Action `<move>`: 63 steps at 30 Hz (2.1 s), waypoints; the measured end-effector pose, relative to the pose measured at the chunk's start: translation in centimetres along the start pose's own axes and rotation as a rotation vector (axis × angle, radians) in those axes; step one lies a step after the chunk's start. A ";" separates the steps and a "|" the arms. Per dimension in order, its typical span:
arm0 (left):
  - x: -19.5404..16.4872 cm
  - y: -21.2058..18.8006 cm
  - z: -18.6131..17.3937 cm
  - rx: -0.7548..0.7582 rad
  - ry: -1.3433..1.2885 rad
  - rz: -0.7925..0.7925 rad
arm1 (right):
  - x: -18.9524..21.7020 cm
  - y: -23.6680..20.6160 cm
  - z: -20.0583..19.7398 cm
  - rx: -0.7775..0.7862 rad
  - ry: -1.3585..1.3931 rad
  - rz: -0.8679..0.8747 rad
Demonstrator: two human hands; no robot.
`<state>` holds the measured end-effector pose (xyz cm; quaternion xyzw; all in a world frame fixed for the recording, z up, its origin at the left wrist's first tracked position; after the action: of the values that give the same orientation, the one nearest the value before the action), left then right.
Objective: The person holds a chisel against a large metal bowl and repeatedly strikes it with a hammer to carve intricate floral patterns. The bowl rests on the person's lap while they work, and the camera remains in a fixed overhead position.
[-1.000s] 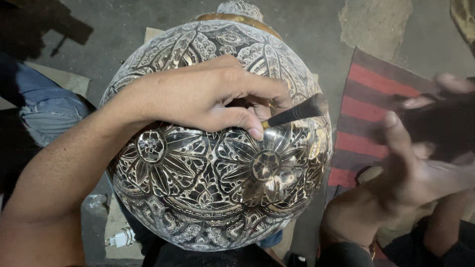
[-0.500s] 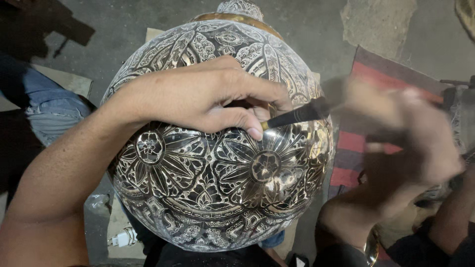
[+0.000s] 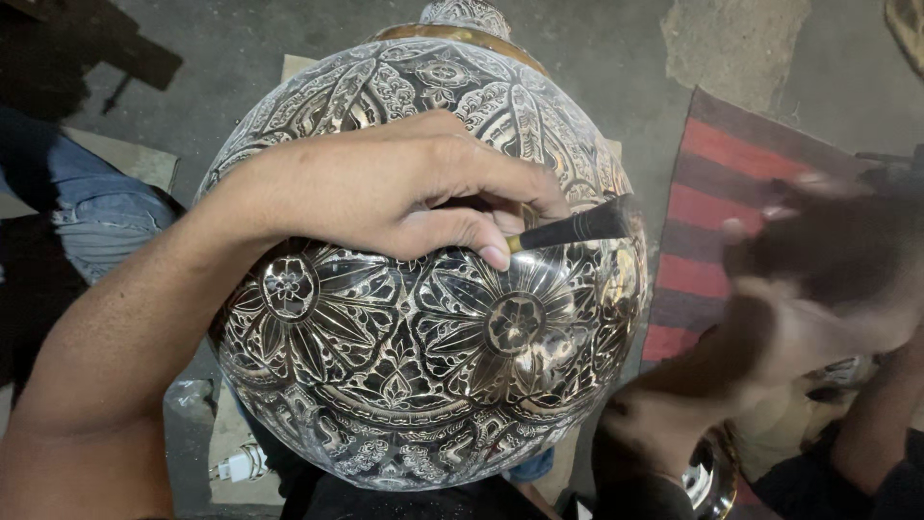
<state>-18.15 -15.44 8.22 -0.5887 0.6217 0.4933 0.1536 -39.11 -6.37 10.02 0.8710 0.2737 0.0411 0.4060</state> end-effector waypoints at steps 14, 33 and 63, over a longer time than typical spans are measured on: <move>0.1 0.0 -0.2 0.002 0.046 -0.025 | -1.7 -2.1 -0.7 -0.112 0.320 0.316; 0.1 -0.1 -0.1 0.016 0.017 0.009 | -1.6 -2.6 -0.2 -0.056 0.293 0.199; 0.6 -1.1 -1.5 -0.095 0.119 -0.196 | 0.8 2.7 0.3 -0.117 0.512 0.686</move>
<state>-16.76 -16.77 7.98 -0.6816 0.5450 0.4689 0.1359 -37.15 -7.53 11.65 0.8489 0.0572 0.4037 0.3364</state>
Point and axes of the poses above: each hand's wrist, its own y-axis towards the middle knuckle, its own z-axis out of the palm, x = y × z, the point moved 10 cm from there along y, towards the middle knuckle, and after that the axes turned 2 degrees about -z, right-handed, at the moved point
